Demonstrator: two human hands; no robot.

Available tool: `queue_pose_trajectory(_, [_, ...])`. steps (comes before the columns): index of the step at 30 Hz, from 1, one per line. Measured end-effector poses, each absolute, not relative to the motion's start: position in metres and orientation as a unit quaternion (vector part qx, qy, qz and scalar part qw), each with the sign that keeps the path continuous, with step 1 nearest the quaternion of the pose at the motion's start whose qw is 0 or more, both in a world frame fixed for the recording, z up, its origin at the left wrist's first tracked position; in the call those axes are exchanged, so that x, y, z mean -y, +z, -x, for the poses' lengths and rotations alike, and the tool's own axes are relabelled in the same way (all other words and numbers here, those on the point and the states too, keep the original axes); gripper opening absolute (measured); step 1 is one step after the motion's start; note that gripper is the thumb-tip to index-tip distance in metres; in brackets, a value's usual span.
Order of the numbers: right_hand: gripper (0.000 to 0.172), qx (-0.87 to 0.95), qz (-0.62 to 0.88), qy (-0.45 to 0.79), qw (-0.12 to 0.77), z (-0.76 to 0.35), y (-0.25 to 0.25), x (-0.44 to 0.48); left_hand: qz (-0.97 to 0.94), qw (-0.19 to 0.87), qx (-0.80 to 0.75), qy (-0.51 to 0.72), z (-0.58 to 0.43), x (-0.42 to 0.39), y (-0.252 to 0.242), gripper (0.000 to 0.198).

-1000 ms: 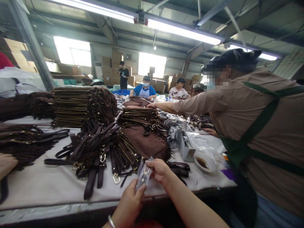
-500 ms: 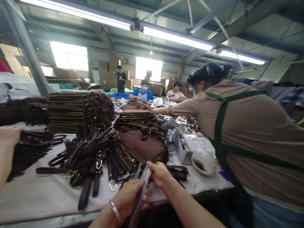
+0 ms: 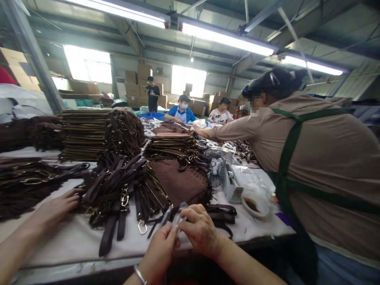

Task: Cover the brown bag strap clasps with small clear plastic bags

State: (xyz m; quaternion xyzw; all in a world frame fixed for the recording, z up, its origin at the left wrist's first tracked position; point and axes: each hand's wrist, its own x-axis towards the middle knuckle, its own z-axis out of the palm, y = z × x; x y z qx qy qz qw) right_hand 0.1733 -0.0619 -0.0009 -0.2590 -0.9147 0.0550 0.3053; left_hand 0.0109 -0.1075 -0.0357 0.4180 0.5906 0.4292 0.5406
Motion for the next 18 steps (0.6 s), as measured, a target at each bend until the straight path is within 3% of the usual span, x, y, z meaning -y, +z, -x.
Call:
queue_pose_trajectory(6, [0.008,0.969,0.197,0.038,0.148,-0.146,0.017,0.032,-0.526,0.365,-0.623,0.450,-0.005,0.123,-0.027,0.038])
queue_pose_trajectory(9, [0.020,0.970,0.206,0.089,0.091,-0.135,0.027,0.024,-0.563,0.330,-0.616,0.441,-0.004,0.128,-0.028,0.026])
queue_pose_trajectory(11, [0.025,0.973,0.193,0.112,0.056,-0.129,0.029,0.020,-0.570,0.329,-0.608,0.444,-0.003,0.127,-0.029,0.021])
queue_pose_trajectory(15, [0.011,0.981,0.146,0.117,0.050,-0.126,0.023,0.013,-0.546,0.362,-0.621,0.430,-0.001,0.122,-0.027,0.022])
queue_pose_trajectory(18, [0.014,0.978,0.138,0.126,0.095,-0.132,0.015,0.016,-0.471,0.487,-0.606,0.417,0.002,0.119,-0.025,0.029])
